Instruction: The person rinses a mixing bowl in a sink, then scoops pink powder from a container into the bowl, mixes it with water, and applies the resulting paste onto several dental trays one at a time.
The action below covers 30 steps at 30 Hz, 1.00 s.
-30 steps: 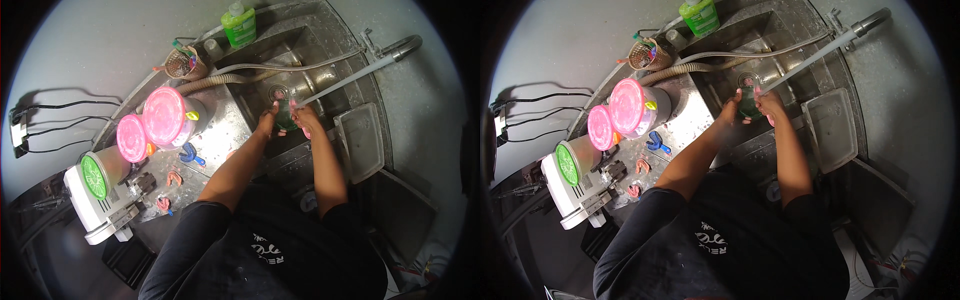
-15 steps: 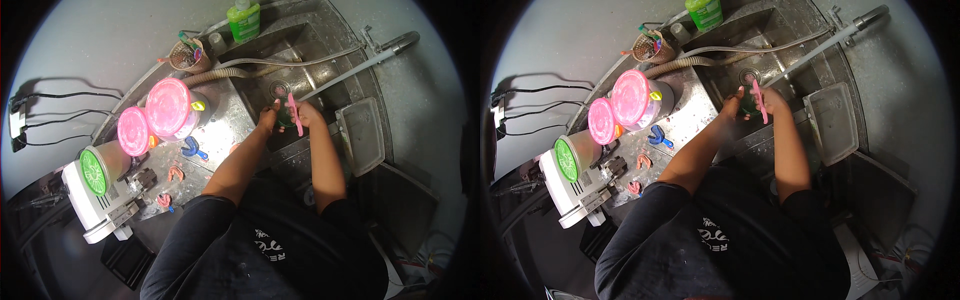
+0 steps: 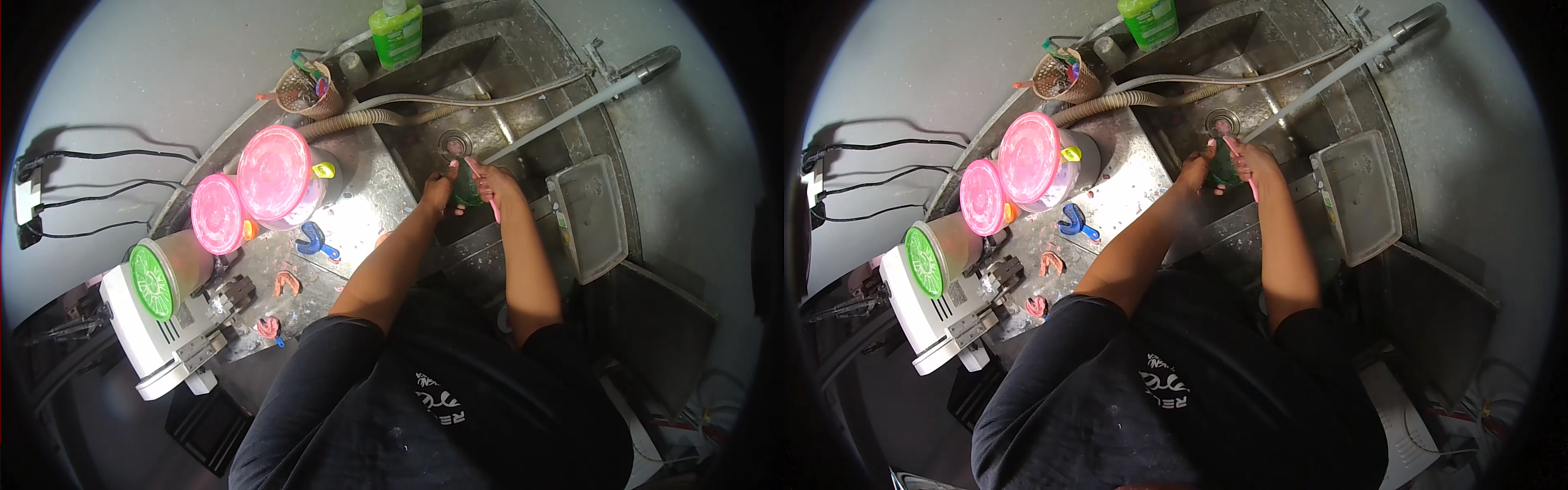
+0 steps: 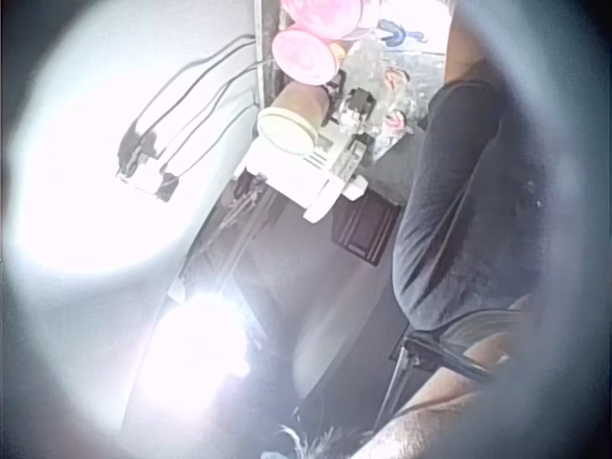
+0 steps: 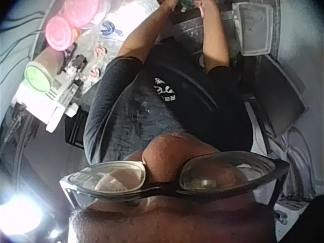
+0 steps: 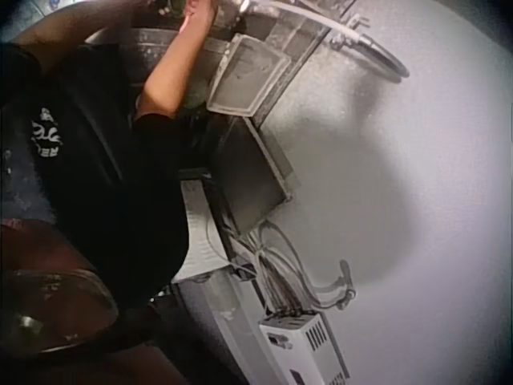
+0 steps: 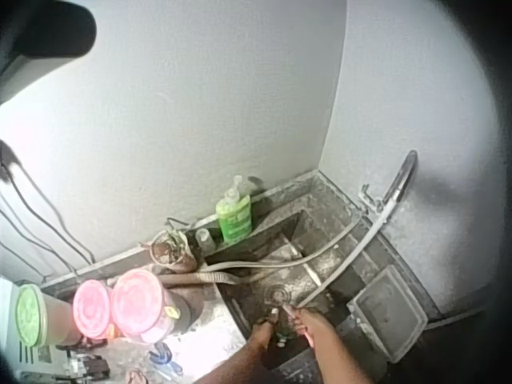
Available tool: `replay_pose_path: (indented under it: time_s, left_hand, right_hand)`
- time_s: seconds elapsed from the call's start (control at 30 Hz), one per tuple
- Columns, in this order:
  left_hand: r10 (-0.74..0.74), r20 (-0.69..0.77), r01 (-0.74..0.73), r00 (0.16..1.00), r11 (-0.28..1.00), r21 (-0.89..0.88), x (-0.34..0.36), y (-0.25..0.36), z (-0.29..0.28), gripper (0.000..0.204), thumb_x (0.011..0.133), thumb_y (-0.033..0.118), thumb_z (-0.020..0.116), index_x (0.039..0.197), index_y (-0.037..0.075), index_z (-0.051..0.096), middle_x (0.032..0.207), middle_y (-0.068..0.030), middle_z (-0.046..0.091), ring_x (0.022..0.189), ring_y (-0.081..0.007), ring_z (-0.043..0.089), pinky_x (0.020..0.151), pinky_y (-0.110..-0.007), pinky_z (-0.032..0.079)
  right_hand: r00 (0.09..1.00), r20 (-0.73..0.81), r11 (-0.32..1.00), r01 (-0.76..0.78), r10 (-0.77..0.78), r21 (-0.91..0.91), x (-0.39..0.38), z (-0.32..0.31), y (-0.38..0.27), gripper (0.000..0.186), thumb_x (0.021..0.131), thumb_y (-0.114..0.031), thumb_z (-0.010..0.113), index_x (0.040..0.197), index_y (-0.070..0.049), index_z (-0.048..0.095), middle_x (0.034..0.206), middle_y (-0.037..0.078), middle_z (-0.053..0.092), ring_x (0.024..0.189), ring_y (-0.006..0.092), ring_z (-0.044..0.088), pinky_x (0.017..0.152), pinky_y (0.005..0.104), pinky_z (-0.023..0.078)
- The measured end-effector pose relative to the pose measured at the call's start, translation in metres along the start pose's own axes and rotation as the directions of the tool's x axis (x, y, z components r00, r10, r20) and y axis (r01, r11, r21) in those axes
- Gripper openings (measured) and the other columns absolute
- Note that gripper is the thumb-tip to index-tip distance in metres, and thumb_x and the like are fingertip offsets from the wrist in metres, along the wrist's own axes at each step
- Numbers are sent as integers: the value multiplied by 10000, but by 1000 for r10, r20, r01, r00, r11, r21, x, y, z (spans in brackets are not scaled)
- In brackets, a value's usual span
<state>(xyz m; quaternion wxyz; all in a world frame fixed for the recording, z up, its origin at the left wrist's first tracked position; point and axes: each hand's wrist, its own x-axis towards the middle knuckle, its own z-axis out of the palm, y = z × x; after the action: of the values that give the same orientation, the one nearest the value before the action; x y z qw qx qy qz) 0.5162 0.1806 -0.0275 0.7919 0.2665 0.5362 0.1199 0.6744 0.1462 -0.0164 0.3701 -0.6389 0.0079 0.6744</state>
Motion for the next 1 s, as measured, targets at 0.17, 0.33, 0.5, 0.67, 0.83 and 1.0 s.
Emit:
replay_pose_path:
  time_s: [0.17,0.33,0.5,0.67,0.83,1.0]
  left_hand:
    - [4,-41,-5,999,1000,-17,1,-1,0,771,846,599,643,1225,-45,454,1039,-193,614,734,-278,656,438,-395,544]
    - [5,-57,-5,998,1000,-1,6,-4,-1,796,843,600,647,1276,-31,428,1081,-189,606,743,-277,656,439,-393,541]
    - [-56,-19,56,998,998,6,12,-6,-4,823,844,605,640,1333,-13,403,1156,-184,594,769,-291,655,459,-393,549]
    - [-33,-48,31,998,999,-38,17,-10,-4,830,841,603,645,1347,-8,400,1216,-195,564,866,-314,648,485,-411,559]
    - [2,-27,-5,1000,997,-83,27,-13,-8,804,843,602,644,1322,-10,440,1228,-195,556,941,-346,633,531,-445,573]
    - [67,38,-66,997,997,-26,40,6,-6,699,878,641,554,1271,65,504,1190,-141,595,922,-294,663,614,-470,590]
  right_hand:
    - [976,-218,999,-12,2,-47,-23,11,-10,499,859,-497,695,644,-110,464,470,-59,311,349,61,239,351,240,182]
    - [997,75,998,4,1,-63,-8,0,-8,358,837,-355,766,720,-123,520,502,-60,348,380,55,301,365,235,216]
    - [984,172,997,60,-51,-47,13,-10,2,200,865,-161,730,915,-60,564,621,-5,497,492,86,449,414,236,324]
    - [978,135,987,151,-156,46,15,-17,1,228,923,-123,641,1105,-14,559,824,104,657,601,127,543,490,250,422]
    - [957,26,769,248,-289,-590,13,-28,-17,311,978,-213,567,1224,-24,576,1058,146,689,737,168,642,616,281,506]
    - [905,234,-29,240,-354,-970,-9,-24,-29,278,970,-187,558,1189,-19,596,1042,161,686,741,205,670,714,370,530]
